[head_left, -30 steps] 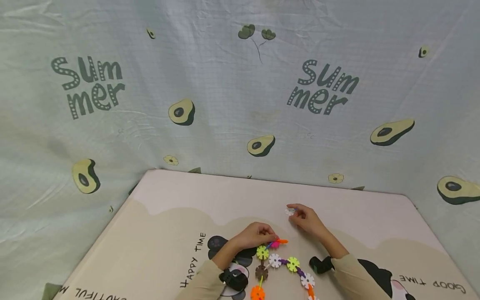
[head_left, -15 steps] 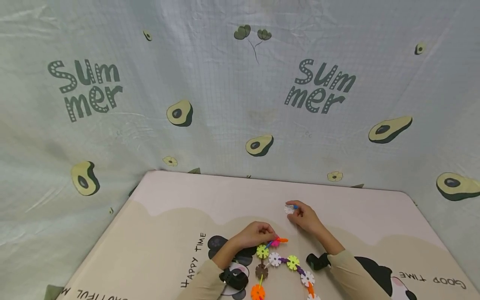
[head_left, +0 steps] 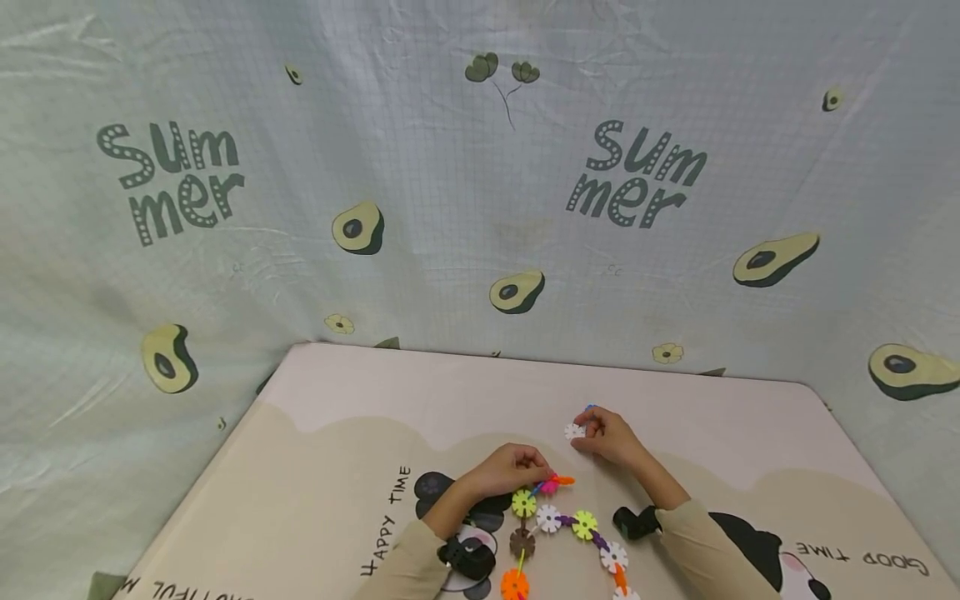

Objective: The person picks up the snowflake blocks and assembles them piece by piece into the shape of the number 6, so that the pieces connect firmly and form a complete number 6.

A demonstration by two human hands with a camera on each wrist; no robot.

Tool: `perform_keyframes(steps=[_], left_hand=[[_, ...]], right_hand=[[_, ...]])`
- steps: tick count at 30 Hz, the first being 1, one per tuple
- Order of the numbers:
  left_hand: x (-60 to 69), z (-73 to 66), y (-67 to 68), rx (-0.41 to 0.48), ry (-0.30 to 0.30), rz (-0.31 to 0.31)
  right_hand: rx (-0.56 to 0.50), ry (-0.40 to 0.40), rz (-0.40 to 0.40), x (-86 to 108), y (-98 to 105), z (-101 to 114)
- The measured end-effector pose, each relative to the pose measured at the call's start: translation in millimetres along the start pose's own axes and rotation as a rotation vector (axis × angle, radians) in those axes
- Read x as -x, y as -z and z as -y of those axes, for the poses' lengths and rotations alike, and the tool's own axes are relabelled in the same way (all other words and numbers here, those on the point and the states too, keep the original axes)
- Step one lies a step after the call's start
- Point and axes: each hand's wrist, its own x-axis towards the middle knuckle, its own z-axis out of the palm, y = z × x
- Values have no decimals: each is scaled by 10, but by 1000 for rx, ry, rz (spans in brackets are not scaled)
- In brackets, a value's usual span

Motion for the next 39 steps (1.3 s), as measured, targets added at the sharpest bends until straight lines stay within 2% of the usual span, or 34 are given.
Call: perform_keyframes(steps=[12, 19, 26, 34, 39], left_hand=[[13, 26, 17, -21, 1, 14], [14, 35, 32, -40, 4, 2], [-6, 44, 8, -45, 5, -28], [-4, 34, 4, -59, 3, -43], [5, 26, 7, -53, 1, -48]], right_hand=[[-105, -136, 15, 164, 19, 16], [-167, -100, 94, 295, 54, 15], [-293, -81, 183, 434, 96, -29], [-411, -158, 256, 476, 102, -62], [-462, -160, 271, 493, 90, -45]])
